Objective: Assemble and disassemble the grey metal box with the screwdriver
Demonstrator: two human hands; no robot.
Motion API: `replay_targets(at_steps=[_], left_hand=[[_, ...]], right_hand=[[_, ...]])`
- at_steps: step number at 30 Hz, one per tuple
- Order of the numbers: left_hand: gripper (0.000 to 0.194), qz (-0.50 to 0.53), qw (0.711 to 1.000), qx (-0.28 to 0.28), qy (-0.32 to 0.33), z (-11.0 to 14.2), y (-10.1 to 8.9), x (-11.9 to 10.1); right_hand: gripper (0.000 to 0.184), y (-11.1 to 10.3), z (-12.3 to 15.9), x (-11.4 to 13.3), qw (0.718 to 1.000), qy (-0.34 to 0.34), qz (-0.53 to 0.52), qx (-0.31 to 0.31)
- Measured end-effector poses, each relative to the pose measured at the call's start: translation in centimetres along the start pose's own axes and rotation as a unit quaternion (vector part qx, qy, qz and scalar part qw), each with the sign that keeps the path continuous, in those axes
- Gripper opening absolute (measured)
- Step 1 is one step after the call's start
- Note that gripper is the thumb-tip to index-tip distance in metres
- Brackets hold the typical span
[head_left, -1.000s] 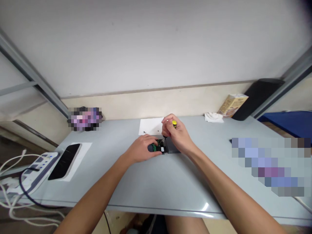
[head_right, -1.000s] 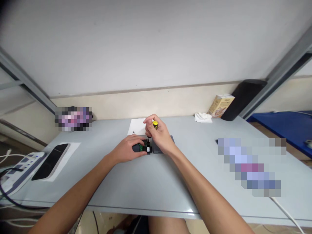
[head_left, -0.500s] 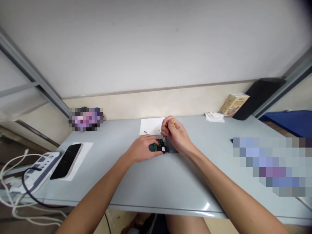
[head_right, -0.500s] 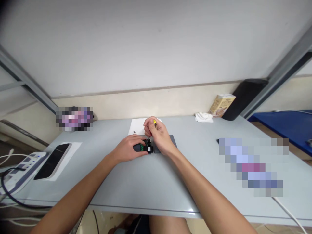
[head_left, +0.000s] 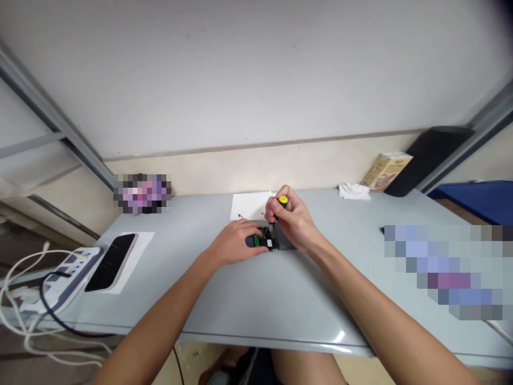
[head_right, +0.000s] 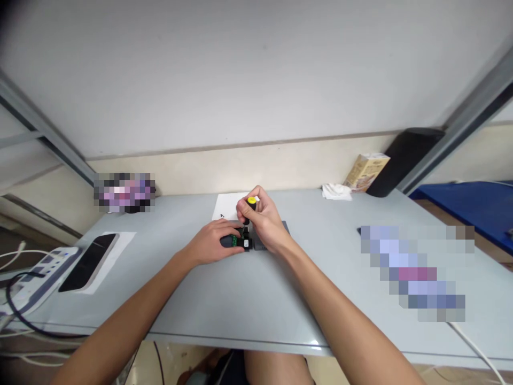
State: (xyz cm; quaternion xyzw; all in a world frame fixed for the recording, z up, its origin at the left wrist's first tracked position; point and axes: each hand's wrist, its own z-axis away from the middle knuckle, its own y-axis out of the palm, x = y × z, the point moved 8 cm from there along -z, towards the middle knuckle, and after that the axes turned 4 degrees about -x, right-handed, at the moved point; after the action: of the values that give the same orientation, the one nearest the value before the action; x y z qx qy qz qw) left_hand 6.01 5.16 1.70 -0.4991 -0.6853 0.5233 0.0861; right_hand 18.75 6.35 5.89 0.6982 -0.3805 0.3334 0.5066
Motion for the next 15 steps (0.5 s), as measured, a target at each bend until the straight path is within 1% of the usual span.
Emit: replay_targets(at_steps=[2, 5, 8, 9, 13, 15], left_hand=[[0.021, 0.000, 1.000, -0.001, -0.001, 0.0, 0.0, 0.0], [0.020, -0.003, 1.000, 0.002, -0.009, 0.0, 0.0, 0.0], [0.020, -0.006, 1.000, 0.004, -0.010, 0.0, 0.0, 0.0], [0.020, -0.007, 1.000, 0.004, -0.010, 0.0, 0.0, 0.0], [0.022, -0.007, 1.000, 0.002, -0.011, 0.1, 0.0, 0.2], [0.023, -0.004, 1.000, 0.001, -0.015, 0.2, 0.1, 0.2]], right_hand=[[0.040, -0.2, -0.2, -0.1, 1.000, 0.001, -0.002, -0.004], [0.043, -0.3, -0.3, -0.4, 0.999, 0.027, -0.020, -0.002], [0.036, -0.4, -0.2, -0.3, 0.999, 0.042, -0.019, 0.000], [0.037, -0.5, -0.1, -0.3, 0.999, 0.042, -0.020, -0.007], [0.050, -1.0, -0.2, -0.3, 0.997, 0.037, -0.038, -0.049], [0.048, -1.3, -0.4, -0.3, 0.998, 0.027, -0.029, -0.056]])
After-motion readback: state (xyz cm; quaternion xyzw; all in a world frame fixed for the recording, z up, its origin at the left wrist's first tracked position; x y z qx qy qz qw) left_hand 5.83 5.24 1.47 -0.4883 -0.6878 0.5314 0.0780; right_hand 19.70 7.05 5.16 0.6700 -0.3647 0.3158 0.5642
